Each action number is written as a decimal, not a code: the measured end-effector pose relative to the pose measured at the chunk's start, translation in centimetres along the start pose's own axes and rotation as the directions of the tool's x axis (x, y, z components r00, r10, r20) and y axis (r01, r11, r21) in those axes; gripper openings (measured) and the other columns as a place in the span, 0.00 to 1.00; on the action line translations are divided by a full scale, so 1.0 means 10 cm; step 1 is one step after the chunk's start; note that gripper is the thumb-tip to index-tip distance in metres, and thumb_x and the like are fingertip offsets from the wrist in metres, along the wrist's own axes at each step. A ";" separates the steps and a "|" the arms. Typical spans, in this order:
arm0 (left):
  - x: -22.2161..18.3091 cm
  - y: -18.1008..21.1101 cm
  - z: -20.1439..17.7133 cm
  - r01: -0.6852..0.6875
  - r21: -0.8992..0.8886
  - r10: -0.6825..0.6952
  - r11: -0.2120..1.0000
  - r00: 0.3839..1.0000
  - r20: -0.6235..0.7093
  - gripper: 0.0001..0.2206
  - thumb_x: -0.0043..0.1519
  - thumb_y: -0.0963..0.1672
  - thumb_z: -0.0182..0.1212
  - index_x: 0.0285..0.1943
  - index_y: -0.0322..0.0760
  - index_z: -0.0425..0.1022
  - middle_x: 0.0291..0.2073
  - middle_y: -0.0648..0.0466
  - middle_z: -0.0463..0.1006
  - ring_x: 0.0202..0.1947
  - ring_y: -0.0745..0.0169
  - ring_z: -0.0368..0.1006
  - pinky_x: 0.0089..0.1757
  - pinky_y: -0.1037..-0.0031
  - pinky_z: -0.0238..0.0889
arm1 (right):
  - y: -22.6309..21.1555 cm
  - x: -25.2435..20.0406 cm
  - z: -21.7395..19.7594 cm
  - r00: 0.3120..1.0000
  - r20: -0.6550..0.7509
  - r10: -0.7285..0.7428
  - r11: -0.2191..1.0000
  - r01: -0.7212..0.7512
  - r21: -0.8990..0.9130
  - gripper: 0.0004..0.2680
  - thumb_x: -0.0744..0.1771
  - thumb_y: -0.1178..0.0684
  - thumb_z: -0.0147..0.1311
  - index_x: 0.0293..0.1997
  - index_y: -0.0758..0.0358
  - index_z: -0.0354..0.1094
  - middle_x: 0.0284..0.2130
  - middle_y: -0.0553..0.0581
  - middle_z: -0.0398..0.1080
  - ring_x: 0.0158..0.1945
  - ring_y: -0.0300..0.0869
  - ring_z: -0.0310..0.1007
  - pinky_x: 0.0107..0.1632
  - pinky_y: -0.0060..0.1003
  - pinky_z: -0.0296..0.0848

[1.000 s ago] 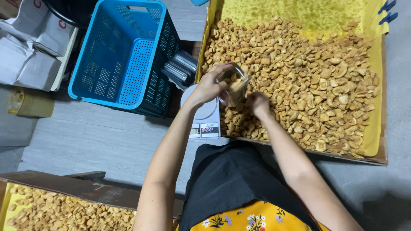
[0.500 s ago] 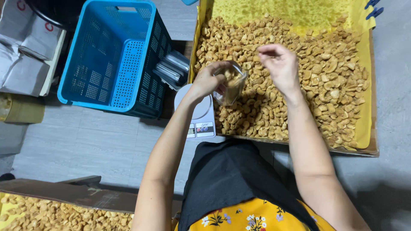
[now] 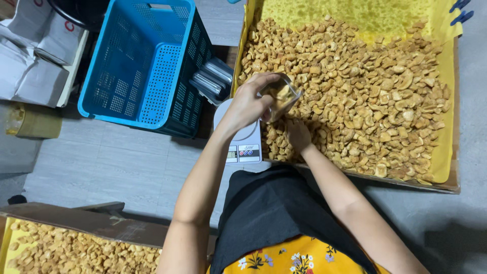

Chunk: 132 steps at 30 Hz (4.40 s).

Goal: The person fills small plastic bags with snacks from a large bin, weighs each bag on a digital scale, and seals the bags.

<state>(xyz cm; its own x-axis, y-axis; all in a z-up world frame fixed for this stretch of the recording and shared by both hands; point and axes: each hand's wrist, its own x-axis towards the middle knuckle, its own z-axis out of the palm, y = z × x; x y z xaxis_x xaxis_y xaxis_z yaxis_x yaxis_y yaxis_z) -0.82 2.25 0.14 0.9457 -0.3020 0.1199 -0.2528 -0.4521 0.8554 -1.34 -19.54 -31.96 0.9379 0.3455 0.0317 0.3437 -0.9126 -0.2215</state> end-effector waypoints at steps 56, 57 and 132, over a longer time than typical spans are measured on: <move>-0.81 -0.13 -0.77 0.316 -0.420 -0.389 0.851 0.916 -0.098 0.25 0.57 0.35 0.51 0.67 0.29 0.70 0.56 0.43 0.79 0.26 0.64 0.77 0.30 0.73 0.75 | -0.09 -0.29 -0.91 0.954 0.300 0.020 0.817 -0.189 0.544 0.14 0.66 0.54 0.59 0.57 0.59 0.72 0.54 0.66 0.72 0.56 0.54 0.72 0.59 0.47 0.71; -0.81 -0.11 -0.80 0.283 -0.377 -0.347 0.882 0.931 -0.114 0.25 0.55 0.35 0.51 0.65 0.31 0.71 0.63 0.47 0.71 0.26 0.64 0.78 0.29 0.73 0.76 | -0.09 -0.29 -0.88 0.953 0.302 0.020 0.817 -0.189 0.544 0.14 0.66 0.54 0.59 0.57 0.59 0.72 0.54 0.66 0.72 0.56 0.54 0.72 0.59 0.47 0.71; 1.20 0.59 -0.03 -0.341 0.205 0.302 0.917 0.932 0.198 0.09 0.65 0.46 0.65 0.38 0.35 0.76 0.37 0.50 0.84 0.39 0.63 0.84 0.42 0.65 0.80 | -0.44 -0.42 -1.62 0.973 0.196 0.125 -0.931 0.047 0.363 0.16 0.70 0.49 0.53 0.63 0.61 0.62 0.60 0.60 0.67 0.64 0.50 0.66 0.67 0.47 0.69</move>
<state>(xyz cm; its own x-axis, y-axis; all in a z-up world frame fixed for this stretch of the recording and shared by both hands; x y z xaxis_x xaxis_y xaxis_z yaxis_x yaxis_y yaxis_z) 9.09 -3.77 6.76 0.7648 -0.5847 0.2705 -0.5965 -0.4839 0.6404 -6.05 -20.57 -15.36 0.9460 0.2644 -0.1877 -0.2931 0.9449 -0.1460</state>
